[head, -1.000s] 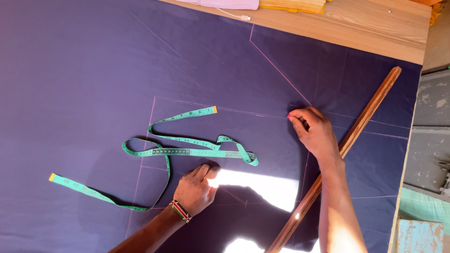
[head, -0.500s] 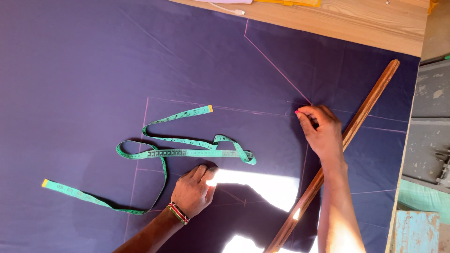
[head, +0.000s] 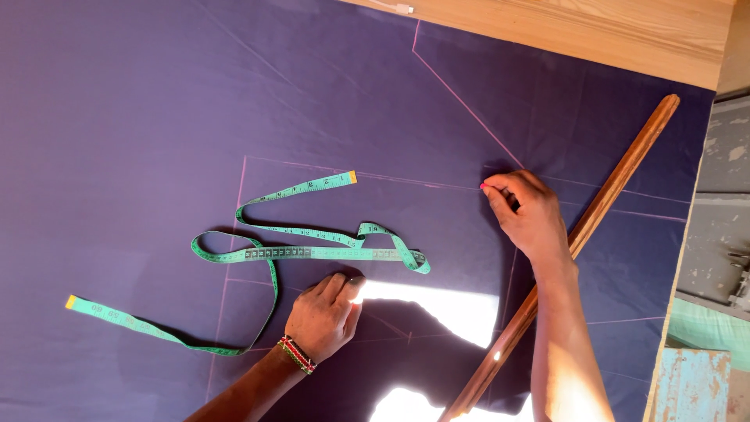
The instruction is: Measuring and marking dimensions on a large piece of blue fabric using a measuring tape, chalk, and a wooden ruler for pattern making.
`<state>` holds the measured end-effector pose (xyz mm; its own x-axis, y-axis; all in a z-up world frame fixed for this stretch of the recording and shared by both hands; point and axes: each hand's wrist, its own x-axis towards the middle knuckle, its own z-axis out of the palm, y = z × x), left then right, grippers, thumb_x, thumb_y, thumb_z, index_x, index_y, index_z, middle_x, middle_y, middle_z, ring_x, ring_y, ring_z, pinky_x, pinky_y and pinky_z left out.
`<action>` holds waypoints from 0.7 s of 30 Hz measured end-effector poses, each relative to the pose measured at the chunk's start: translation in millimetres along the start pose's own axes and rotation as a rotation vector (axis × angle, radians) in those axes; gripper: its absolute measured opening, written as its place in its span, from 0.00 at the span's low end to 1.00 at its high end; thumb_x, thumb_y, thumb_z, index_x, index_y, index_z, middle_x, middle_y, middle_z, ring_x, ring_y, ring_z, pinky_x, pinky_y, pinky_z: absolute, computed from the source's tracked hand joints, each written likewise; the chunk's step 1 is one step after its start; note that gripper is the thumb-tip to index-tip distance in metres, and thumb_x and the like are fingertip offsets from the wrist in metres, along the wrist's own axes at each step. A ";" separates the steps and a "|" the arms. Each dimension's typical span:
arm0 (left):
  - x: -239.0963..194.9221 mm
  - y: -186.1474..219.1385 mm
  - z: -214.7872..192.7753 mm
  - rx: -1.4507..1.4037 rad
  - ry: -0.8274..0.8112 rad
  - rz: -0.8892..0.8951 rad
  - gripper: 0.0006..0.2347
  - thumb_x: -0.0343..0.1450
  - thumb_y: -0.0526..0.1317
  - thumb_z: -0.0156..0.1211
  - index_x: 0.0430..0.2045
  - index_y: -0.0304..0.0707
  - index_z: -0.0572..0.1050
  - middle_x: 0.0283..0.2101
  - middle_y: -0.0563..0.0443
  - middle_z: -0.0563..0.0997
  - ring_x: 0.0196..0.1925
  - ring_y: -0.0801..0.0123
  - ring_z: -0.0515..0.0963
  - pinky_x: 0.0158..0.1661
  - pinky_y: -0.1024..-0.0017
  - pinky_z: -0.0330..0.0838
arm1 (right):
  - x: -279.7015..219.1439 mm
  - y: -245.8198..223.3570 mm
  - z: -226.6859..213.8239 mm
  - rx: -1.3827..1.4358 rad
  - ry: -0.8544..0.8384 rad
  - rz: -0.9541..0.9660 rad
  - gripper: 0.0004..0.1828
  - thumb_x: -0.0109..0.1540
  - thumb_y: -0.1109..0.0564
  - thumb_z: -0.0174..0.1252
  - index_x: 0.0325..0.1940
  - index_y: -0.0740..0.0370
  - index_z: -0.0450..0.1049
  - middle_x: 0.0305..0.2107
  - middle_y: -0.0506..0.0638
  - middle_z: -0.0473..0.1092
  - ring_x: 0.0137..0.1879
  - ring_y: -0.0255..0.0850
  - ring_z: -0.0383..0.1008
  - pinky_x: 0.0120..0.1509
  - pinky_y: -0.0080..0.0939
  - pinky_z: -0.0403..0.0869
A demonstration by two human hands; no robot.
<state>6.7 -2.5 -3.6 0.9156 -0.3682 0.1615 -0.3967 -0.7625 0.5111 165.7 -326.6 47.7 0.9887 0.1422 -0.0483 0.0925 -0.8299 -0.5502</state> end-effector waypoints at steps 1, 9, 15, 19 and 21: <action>0.2 0.0 -0.1 0.000 0.000 -0.001 0.12 0.67 0.33 0.58 0.44 0.40 0.74 0.34 0.51 0.75 0.33 0.63 0.78 0.28 0.68 0.77 | 1.1 2.0 1.0 0.000 -0.001 -0.001 0.06 0.68 0.57 0.61 0.47 0.54 0.81 0.39 0.45 0.74 0.40 0.39 0.74 0.42 0.39 0.72; 3.8 3.1 -5.2 0.005 0.051 0.021 0.10 0.70 0.34 0.57 0.44 0.39 0.74 0.32 0.52 0.74 0.31 0.65 0.77 0.26 0.69 0.75 | 8.3 28.1 4.1 0.000 0.227 -0.119 0.02 0.68 0.63 0.63 0.45 0.60 0.79 0.37 0.51 0.75 0.40 0.42 0.74 0.50 0.42 0.74; 5.5 3.1 -6.0 0.014 0.063 0.021 0.08 0.71 0.34 0.56 0.43 0.39 0.74 0.31 0.53 0.74 0.29 0.66 0.76 0.25 0.70 0.74 | 1.6 12.3 -3.6 0.044 0.118 -0.099 0.05 0.68 0.60 0.64 0.48 0.59 0.80 0.40 0.51 0.74 0.42 0.41 0.75 0.50 0.40 0.74; 8.3 4.8 -7.9 0.008 0.078 0.028 0.08 0.71 0.34 0.57 0.43 0.39 0.74 0.31 0.52 0.74 0.29 0.66 0.77 0.26 0.70 0.74 | 5.3 9.0 -0.7 0.013 0.070 -0.074 0.04 0.68 0.59 0.63 0.47 0.57 0.80 0.39 0.47 0.74 0.39 0.39 0.73 0.37 0.39 0.71; 10.7 5.6 -10.2 -0.009 0.102 0.040 0.06 0.72 0.33 0.57 0.41 0.38 0.74 0.30 0.52 0.74 0.28 0.66 0.76 0.24 0.70 0.73 | 8.2 12.2 2.7 0.005 0.076 -0.073 0.05 0.68 0.59 0.63 0.47 0.58 0.80 0.39 0.49 0.74 0.38 0.40 0.74 0.43 0.39 0.74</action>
<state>15.0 -5.3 9.6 0.9012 -0.3417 0.2667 -0.4328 -0.7434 0.5100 174.6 -334.1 38.3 0.9854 0.1606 0.0557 0.1643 -0.8162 -0.5539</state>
